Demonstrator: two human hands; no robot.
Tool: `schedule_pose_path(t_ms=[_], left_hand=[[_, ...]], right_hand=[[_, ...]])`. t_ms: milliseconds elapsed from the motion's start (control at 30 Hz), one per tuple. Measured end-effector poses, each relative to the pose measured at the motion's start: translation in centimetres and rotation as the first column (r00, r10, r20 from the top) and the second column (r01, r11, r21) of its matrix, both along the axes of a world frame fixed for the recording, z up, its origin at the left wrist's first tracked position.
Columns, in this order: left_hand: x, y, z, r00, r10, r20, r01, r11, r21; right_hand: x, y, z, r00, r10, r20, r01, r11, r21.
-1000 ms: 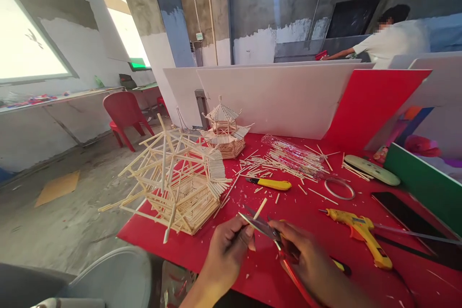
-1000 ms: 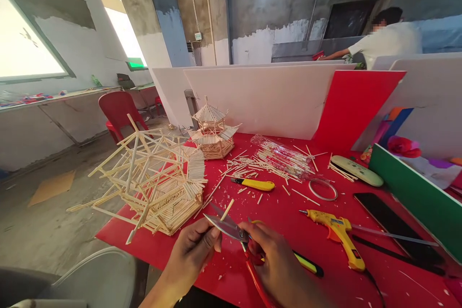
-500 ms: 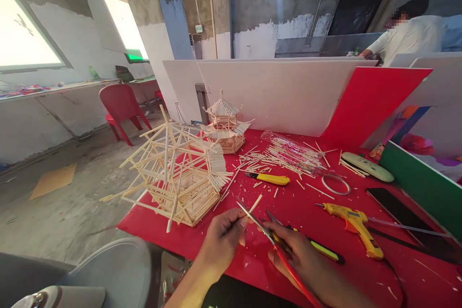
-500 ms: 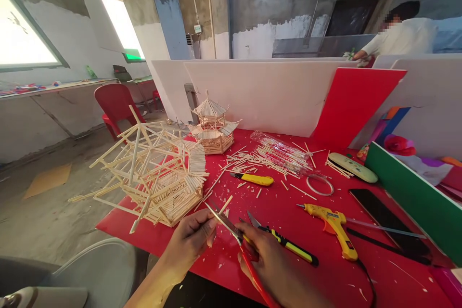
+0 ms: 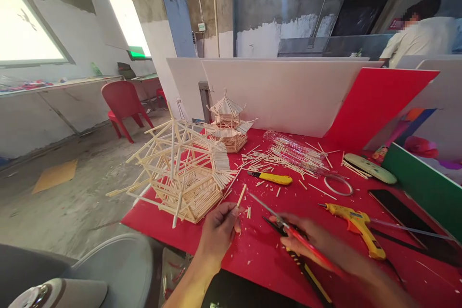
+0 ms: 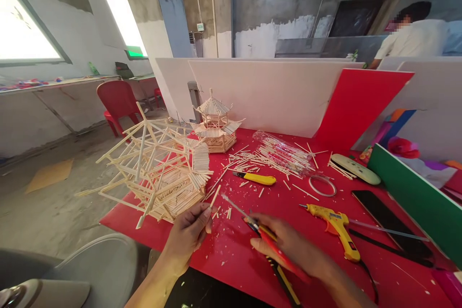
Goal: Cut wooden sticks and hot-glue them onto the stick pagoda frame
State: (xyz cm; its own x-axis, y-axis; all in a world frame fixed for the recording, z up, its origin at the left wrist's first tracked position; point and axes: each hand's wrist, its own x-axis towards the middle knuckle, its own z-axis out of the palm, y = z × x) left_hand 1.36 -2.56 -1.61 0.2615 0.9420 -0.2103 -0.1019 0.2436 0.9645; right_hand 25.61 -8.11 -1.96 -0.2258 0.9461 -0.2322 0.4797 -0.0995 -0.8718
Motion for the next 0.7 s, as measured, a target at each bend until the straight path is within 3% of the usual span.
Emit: schedule_pose_path(t_ms=[67, 167, 233, 300, 433, 500, 567, 633, 700], left_hand=[[-0.1, 0.1, -0.3, 1.0, 0.024, -0.011, -0.024, 1.0, -0.01], [0.2, 0.4, -0.7, 1.0, 0.032, -0.001, -0.032, 0.999, -0.031], [0.5, 0.5, -0.9, 1.0, 0.028, 0.012, -0.028, 0.999, -0.046], [0.6, 0.6, -1.0, 1.0, 0.007, 0.018, -0.006, 0.999, -0.05], [0.5, 0.7, -0.8, 1.0, -0.024, -0.012, 0.023, 0.999, -0.048], [0.5, 0.6, -0.8, 0.999, -0.026, -0.04, 0.024, 0.999, -0.048], [0.7, 0.5, -0.8, 0.996, -0.048, -0.072, 0.045, 0.998, -0.036], [0.9, 0.3, -0.7, 0.991, -0.088, -0.102, 0.088, 0.996, -0.012], [0.9, 0.1, -0.7, 0.986, -0.117, -0.121, 0.119, 0.993, 0.013]], right_hand=[[1.1, 0.9, -0.4, 0.999, -0.046, 0.03, 0.045, 0.999, 0.008], [2.3, 2.8, -1.5, 0.919, -0.181, 0.351, 0.149, 0.982, 0.116], [2.6, 4.1, -2.5, 0.777, -0.237, 0.584, 0.115, 0.964, 0.239], [2.6, 5.1, -3.4, 0.667, -0.266, 0.696, 0.032, 0.943, 0.33], [1.5, 5.3, -3.2, 0.61, -0.311, 0.729, -0.035, 0.908, 0.417], [0.3, 4.7, -1.6, 0.609, -0.371, 0.701, -0.15, 0.814, 0.562], [-1.1, 4.3, 0.5, 0.649, -0.352, 0.674, -0.367, 0.631, 0.684], [-2.6, 4.2, 2.4, 0.655, -0.245, 0.715, -0.564, 0.471, 0.678], [-3.7, 4.6, 3.4, 0.641, -0.178, 0.746, -0.653, 0.384, 0.653]])
